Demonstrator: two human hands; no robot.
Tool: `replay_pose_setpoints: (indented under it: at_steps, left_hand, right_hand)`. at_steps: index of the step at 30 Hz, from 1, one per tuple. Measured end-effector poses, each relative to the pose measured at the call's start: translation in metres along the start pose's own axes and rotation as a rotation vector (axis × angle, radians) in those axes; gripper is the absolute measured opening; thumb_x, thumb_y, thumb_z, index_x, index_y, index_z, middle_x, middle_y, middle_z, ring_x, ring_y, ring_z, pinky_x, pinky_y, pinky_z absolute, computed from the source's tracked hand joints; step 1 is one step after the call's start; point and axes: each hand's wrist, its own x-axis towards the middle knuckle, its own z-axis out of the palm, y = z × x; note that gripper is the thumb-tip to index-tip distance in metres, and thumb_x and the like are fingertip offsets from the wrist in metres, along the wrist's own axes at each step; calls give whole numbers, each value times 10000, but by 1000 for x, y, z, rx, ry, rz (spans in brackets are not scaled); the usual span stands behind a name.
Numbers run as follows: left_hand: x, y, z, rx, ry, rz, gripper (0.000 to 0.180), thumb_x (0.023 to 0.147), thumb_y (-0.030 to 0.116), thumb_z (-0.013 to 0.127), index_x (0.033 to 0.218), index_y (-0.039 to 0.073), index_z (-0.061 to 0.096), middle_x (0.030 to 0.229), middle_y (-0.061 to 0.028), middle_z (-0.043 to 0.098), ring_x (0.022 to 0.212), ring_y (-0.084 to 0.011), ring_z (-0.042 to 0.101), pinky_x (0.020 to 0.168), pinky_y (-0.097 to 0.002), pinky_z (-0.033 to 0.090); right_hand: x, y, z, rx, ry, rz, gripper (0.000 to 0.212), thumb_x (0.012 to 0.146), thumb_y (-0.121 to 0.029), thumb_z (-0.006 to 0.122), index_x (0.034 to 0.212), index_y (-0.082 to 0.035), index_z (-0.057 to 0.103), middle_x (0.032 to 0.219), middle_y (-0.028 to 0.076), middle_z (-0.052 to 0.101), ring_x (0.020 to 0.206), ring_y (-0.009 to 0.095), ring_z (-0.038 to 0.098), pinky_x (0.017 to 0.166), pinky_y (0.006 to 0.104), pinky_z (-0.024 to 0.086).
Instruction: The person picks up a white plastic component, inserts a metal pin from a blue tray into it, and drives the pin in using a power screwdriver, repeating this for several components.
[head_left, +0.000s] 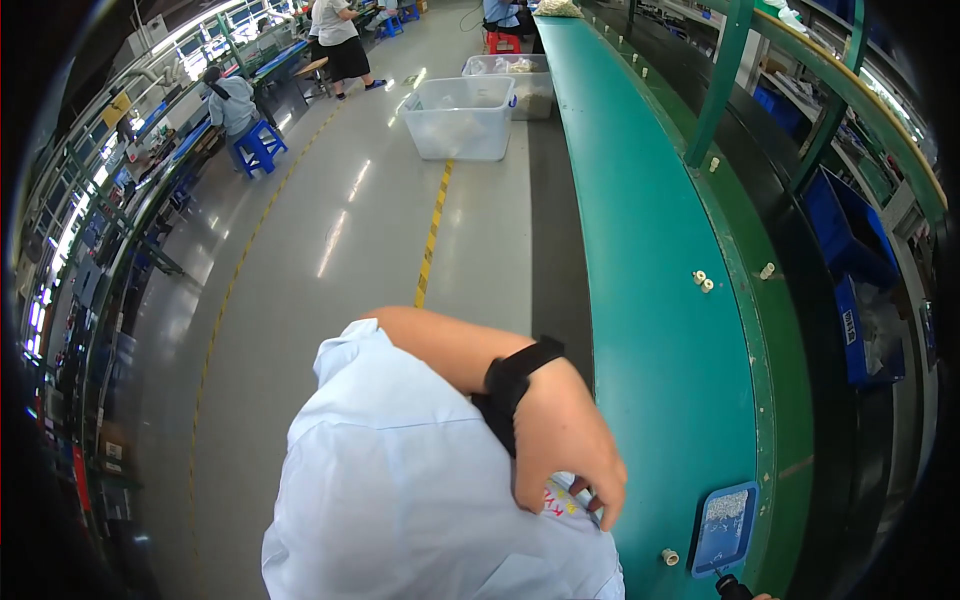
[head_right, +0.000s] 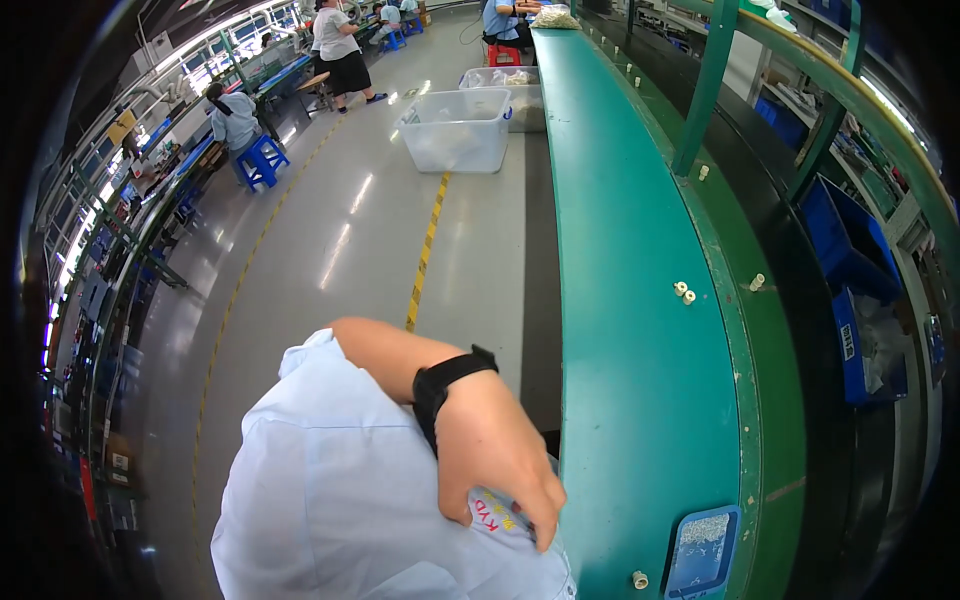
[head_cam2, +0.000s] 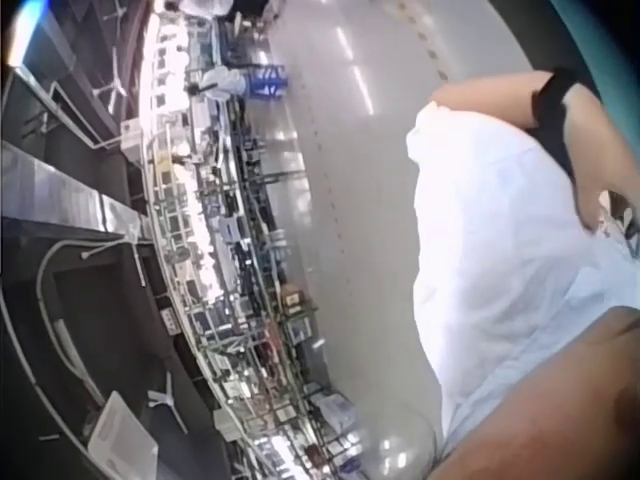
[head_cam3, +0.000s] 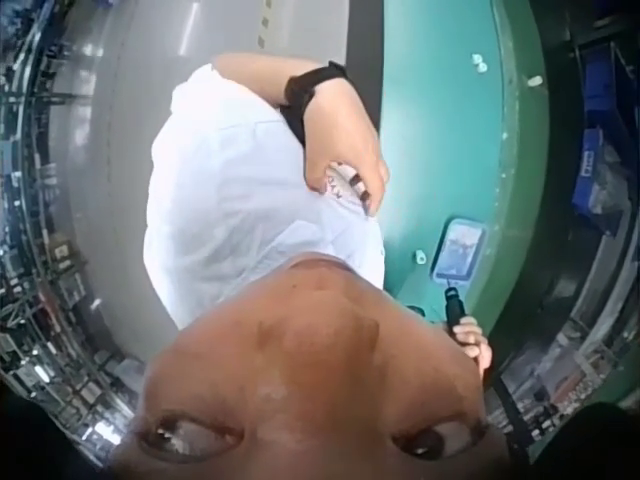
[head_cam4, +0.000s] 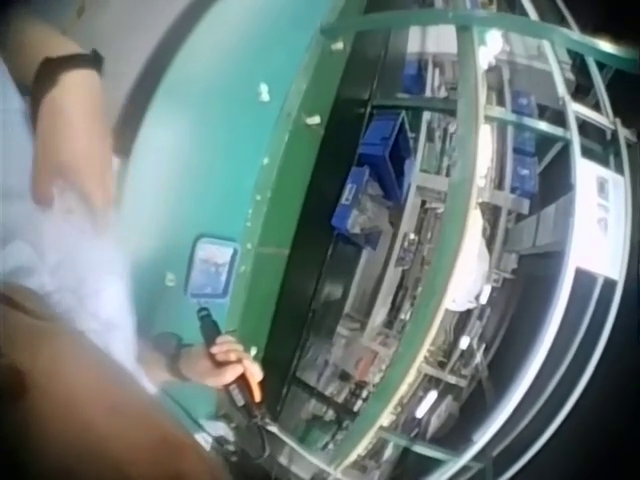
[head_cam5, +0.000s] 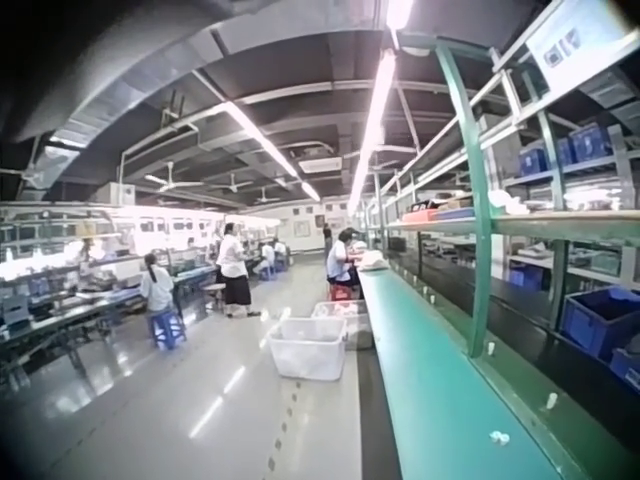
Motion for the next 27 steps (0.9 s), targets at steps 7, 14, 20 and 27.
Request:
replay_pose_setpoints:
  at_steps: [7,14,20,27]
  left_hand:
    - [1,-13,18,183,46,-274,548,699,149,622,1207,49,443,1071,-165,535,920,-291,562,768,-380,477]
    - [7,2,2,-83,-127,-185,488,806,174,582,1230,23,395,1070,-192,505,879,-353,548,742,-409,456]
    - [13,6,10,61,-137,-154,497,769,192,564,1210,27,405,1048,-193,528,861,-352,554,734,-429,461]
    - [26,-9,8,32,-262,-225,495,812,134,519,1263,14,354,1071,-194,510,860,-357,537,712,-421,457]
  right_hand:
    - [2,-10,27,-77,115,24,109,916,-61,379,973,-7,454,701,95,465,605,207,474,623,412,449]
    - [3,-13,53,-219,352,-118,81,894,-83,435,924,-15,467,606,63,416,516,163,430,527,330,423]
    - [-6,-3,41,-146,458,-116,146,863,-161,510,914,-48,434,594,11,397,460,98,370,473,237,319]
    - [-6,7,34,-104,484,-98,292,809,-218,640,891,-53,413,574,5,453,426,92,426,429,222,336]
